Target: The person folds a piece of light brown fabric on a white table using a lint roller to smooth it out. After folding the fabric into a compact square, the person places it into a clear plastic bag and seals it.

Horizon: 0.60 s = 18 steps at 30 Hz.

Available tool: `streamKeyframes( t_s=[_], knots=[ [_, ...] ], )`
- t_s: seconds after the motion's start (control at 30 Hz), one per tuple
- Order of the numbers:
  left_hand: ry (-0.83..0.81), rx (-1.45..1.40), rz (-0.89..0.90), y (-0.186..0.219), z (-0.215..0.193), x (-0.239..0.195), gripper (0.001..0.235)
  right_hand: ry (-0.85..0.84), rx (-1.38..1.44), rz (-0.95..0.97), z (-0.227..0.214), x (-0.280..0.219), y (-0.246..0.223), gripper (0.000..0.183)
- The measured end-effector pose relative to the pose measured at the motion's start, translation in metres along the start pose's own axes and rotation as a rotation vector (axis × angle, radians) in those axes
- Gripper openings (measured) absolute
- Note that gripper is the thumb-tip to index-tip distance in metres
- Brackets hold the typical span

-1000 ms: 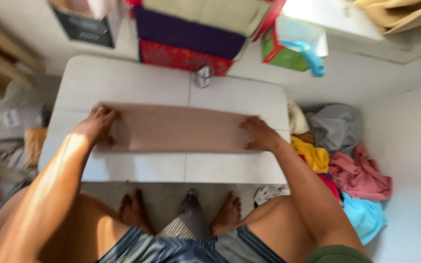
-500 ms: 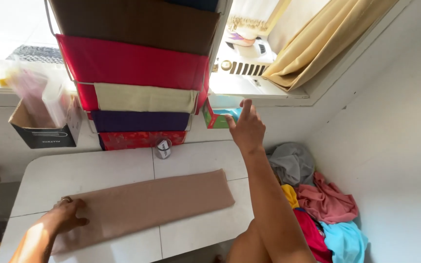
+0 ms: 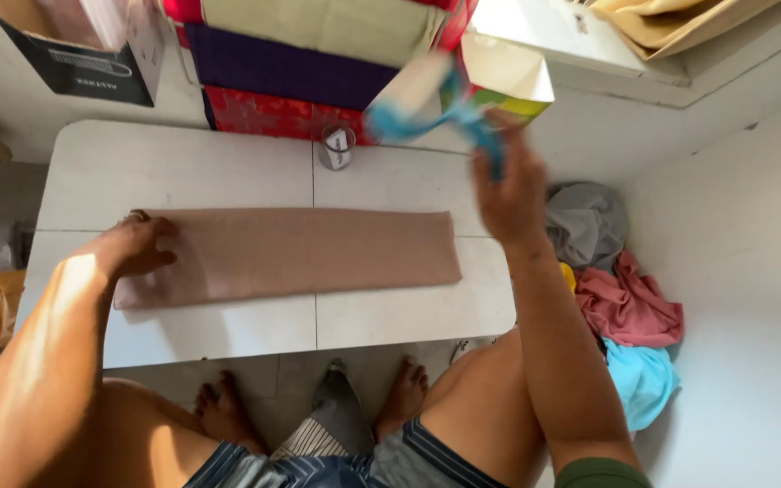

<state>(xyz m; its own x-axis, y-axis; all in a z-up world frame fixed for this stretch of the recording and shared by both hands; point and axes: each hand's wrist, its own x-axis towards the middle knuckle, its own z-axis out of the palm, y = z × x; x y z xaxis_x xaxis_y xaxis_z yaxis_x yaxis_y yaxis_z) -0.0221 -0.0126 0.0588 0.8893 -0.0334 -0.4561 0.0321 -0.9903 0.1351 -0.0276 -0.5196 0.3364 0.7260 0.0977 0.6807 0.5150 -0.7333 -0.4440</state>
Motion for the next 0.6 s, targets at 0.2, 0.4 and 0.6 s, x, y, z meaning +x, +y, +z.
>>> streamKeyframes(
  t_s=[0.2, 0.4, 0.6],
  knots=[
    [0.027, -0.1, -0.03, -0.006, 0.004, 0.002, 0.057, -0.828, -0.326, -0.238, 0.075, -0.061, 0.016, 0.04],
    [-0.058, -0.125, -0.116, 0.016, -0.019, -0.012, 0.062, -0.993, -0.156, -0.125, 0.089, -0.078, 0.063, 0.038],
    [-0.051, -0.138, -0.131, 0.031, -0.033, -0.032, 0.067, -1.125, -0.166, 0.456, 0.024, -0.045, 0.12, 0.05]
  ],
)
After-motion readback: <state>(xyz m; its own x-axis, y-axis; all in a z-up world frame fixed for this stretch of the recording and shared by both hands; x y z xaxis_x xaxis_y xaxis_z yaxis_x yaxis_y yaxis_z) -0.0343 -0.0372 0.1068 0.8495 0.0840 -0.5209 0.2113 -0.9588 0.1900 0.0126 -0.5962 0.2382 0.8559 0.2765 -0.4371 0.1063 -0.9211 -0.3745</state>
